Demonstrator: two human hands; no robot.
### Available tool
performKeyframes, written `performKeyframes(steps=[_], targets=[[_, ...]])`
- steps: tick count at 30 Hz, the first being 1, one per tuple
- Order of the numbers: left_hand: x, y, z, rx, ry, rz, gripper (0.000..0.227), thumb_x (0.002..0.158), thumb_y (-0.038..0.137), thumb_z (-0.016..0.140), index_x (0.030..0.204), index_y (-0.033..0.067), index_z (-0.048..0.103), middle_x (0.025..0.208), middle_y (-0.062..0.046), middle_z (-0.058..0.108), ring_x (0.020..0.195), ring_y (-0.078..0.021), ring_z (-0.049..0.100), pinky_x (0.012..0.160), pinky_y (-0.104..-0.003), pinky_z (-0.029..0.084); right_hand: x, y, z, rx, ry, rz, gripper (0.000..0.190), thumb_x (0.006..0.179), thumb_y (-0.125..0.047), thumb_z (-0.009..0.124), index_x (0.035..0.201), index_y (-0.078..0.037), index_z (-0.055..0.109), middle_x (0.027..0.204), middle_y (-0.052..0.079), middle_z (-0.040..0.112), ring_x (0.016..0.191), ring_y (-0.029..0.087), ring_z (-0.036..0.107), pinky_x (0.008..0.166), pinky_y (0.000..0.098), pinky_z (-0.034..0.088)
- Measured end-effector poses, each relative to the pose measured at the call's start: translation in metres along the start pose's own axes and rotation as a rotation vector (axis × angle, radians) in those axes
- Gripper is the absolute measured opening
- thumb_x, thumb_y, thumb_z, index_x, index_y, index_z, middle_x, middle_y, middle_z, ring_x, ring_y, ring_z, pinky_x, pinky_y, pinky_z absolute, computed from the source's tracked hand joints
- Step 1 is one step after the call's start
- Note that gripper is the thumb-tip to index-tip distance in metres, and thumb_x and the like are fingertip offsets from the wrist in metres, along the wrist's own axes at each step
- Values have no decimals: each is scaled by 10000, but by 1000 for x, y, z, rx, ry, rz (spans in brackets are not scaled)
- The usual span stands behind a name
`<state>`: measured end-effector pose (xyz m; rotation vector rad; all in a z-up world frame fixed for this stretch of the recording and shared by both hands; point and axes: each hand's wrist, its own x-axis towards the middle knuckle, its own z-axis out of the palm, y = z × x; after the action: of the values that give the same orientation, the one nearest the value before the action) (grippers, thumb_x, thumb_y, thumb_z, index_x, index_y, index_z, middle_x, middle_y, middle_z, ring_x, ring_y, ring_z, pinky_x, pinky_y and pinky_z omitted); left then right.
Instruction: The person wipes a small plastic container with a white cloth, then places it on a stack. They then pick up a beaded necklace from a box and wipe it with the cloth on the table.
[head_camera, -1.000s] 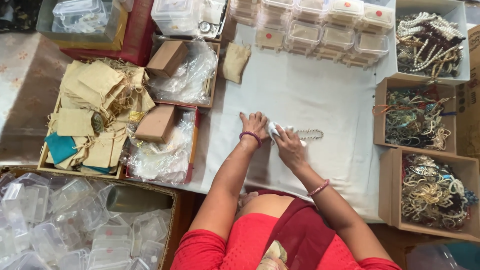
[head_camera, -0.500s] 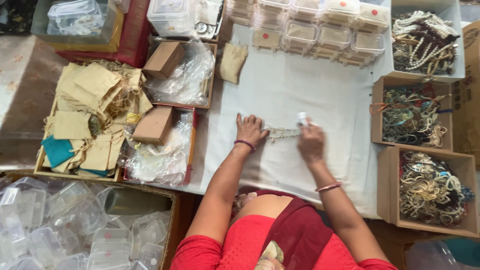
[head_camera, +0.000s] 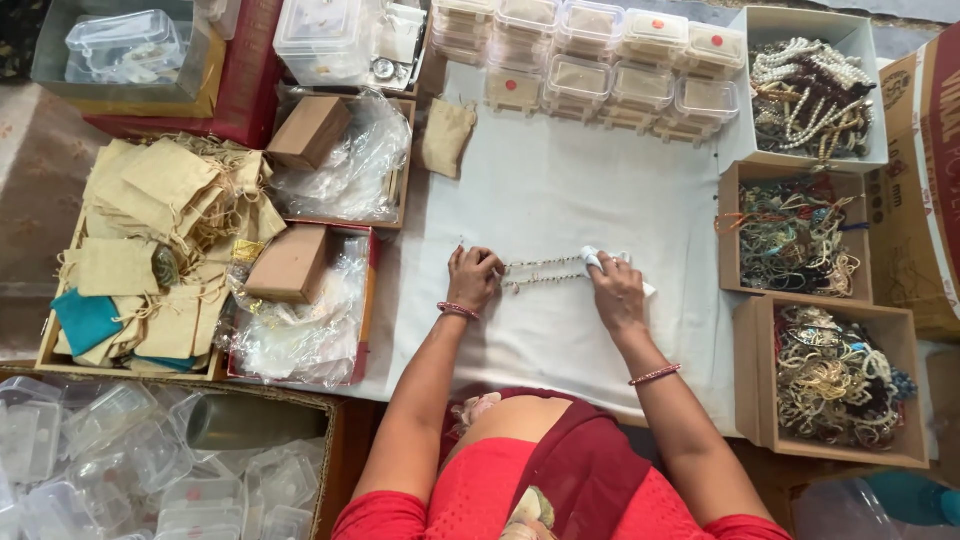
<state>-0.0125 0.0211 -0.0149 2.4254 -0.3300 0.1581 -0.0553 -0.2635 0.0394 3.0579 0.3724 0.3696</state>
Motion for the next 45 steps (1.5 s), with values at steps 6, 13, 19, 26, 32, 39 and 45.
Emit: performKeyframes(steps=[6,13,19,26,32,39,45], targets=[[-6,11,-16,56,-52,29,306,793,223,735,1096,267,729,1138,-28,571,1196,-214,535,1236,-527,206,7,-71,-3,178,115,-114,266,1005,-104,580,1219,-137,735,1342,98,681,1138,272,665,929,430,542],[-19,14,-16,187,-66,147,471,925,310,632,1389,256,568,1438,-83,488,1362,-272,434,1241,-557,169,-14,-33,10,116,130,-224,277,998,-174,610,1244,-132,731,1334,87,675,1109,268,668,920,419,532],[-22,6,-11,293,-111,129,542,953,363,558,1487,314,482,1662,-103,295,1540,-280,247,1259,-530,112,-16,-3,13,78,14,66,360,993,-38,551,1317,-103,696,1332,163,672,1144,317,641,962,453,516],[-21,1,-2,263,-105,146,665,1013,449,494,1609,191,351,1681,-116,249,1559,-264,216,1260,-523,83,20,-91,9,271,60,-239,573,1002,83,480,1492,-177,627,1423,149,577,1212,316,598,1060,427,480],[-21,-4,7,315,-81,150,589,1008,471,507,1573,341,407,1686,-59,266,1553,-229,246,1265,-513,105,28,-46,11,4,-90,-237,415,1022,-26,482,1377,-157,653,1479,91,589,1143,247,615,980,419,483],[-17,4,-5,332,-120,163,572,989,459,535,1545,378,426,1684,-59,280,1552,-235,256,1264,-509,115,10,-7,11,-1,-22,110,338,999,-91,522,1285,-146,692,1442,84,615,1212,291,621,947,444,503],[-20,14,-18,282,-126,147,600,953,436,571,1533,334,455,1666,-103,307,1532,-257,273,1245,-513,114,-12,-59,2,219,-29,-252,479,963,60,497,1325,-181,696,1463,91,608,1105,244,634,937,403,513]])
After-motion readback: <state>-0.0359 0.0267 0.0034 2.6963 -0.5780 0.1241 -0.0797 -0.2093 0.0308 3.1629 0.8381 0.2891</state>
